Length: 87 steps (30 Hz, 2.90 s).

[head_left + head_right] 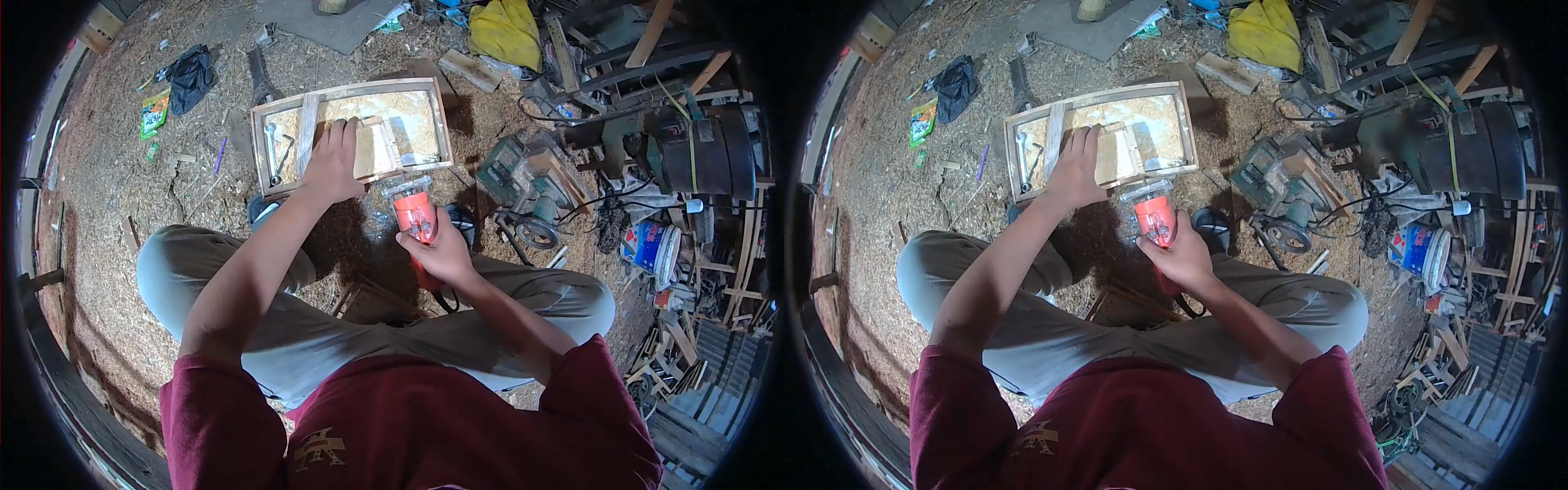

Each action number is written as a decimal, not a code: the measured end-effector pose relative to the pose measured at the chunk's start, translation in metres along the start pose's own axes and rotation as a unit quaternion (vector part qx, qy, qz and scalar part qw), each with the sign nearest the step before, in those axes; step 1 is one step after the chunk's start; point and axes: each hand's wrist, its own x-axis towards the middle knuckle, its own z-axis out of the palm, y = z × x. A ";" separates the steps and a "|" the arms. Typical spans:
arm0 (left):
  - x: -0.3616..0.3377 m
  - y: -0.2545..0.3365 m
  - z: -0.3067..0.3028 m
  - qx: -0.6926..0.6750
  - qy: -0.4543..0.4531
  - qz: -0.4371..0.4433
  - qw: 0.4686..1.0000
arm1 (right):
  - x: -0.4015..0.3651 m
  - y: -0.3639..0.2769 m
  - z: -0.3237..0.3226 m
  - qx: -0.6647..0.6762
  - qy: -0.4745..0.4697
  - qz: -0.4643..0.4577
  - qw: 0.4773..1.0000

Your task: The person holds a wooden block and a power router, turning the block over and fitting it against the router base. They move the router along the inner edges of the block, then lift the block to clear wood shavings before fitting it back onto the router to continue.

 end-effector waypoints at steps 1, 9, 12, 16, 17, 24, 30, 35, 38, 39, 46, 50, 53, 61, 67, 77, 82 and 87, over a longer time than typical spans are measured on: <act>0.000 0.001 -0.001 0.003 -0.002 -0.003 1.000 | 0.000 -0.001 0.000 -0.006 0.000 0.000 1.000; -0.001 0.003 -0.004 0.014 -0.012 -0.008 1.000 | 0.005 0.000 0.003 -0.003 0.003 0.003 1.000; -0.001 0.004 -0.005 0.015 -0.018 -0.015 1.000 | 0.006 0.001 0.004 0.004 0.004 -0.003 1.000; -0.002 0.003 -0.003 0.011 -0.013 -0.016 1.000 | 0.006 -0.002 0.004 0.010 0.008 -0.005 1.000; -0.002 0.003 -0.003 0.010 -0.013 -0.016 1.000 | 0.005 -0.003 0.003 0.008 0.009 -0.003 1.000; -0.001 0.003 -0.004 0.006 -0.025 -0.024 0.999 | 0.007 0.002 0.005 0.001 0.010 -0.006 1.000; -0.002 0.006 -0.006 0.020 -0.016 -0.025 0.999 | 0.007 0.001 0.004 -0.003 0.006 -0.005 1.000; -0.002 0.006 -0.007 0.014 -0.021 -0.028 0.999 | 0.009 0.008 0.007 0.011 0.002 -0.008 1.000; -0.001 0.006 -0.005 0.012 -0.016 -0.025 0.999 | 0.009 0.008 0.007 0.013 0.003 -0.008 1.000; -0.002 0.006 -0.005 0.012 -0.015 -0.024 1.000 | 0.009 0.008 0.007 0.014 0.004 -0.010 1.000; -0.001 0.006 -0.006 0.011 -0.021 -0.025 0.999 | 0.006 0.003 0.006 -0.001 0.006 -0.001 1.000; -0.001 0.006 -0.006 0.010 -0.025 -0.028 0.999 | 0.006 0.000 0.005 -0.002 0.006 -0.002 1.000; -0.001 0.005 -0.006 0.009 -0.025 -0.028 0.999 | 0.007 0.004 0.008 0.016 0.007 -0.013 1.000; -0.001 0.005 -0.004 0.015 -0.028 -0.028 0.999 | 0.007 0.005 0.008 0.001 0.013 -0.014 1.000; 0.000 0.005 -0.003 0.020 -0.024 -0.028 0.999 | 0.008 0.006 0.010 0.017 0.011 -0.016 1.000; -0.001 0.004 -0.003 0.015 -0.027 -0.029 0.999 | 0.006 0.000 0.008 0.010 0.005 0.001 1.000; 0.000 0.004 -0.003 0.016 -0.027 -0.030 0.999 | 0.007 0.000 0.008 0.013 0.008 -0.005 1.000; -0.001 0.004 -0.003 0.007 -0.030 -0.032 0.999 | 0.009 0.010 0.012 0.002 0.006 -0.013 1.000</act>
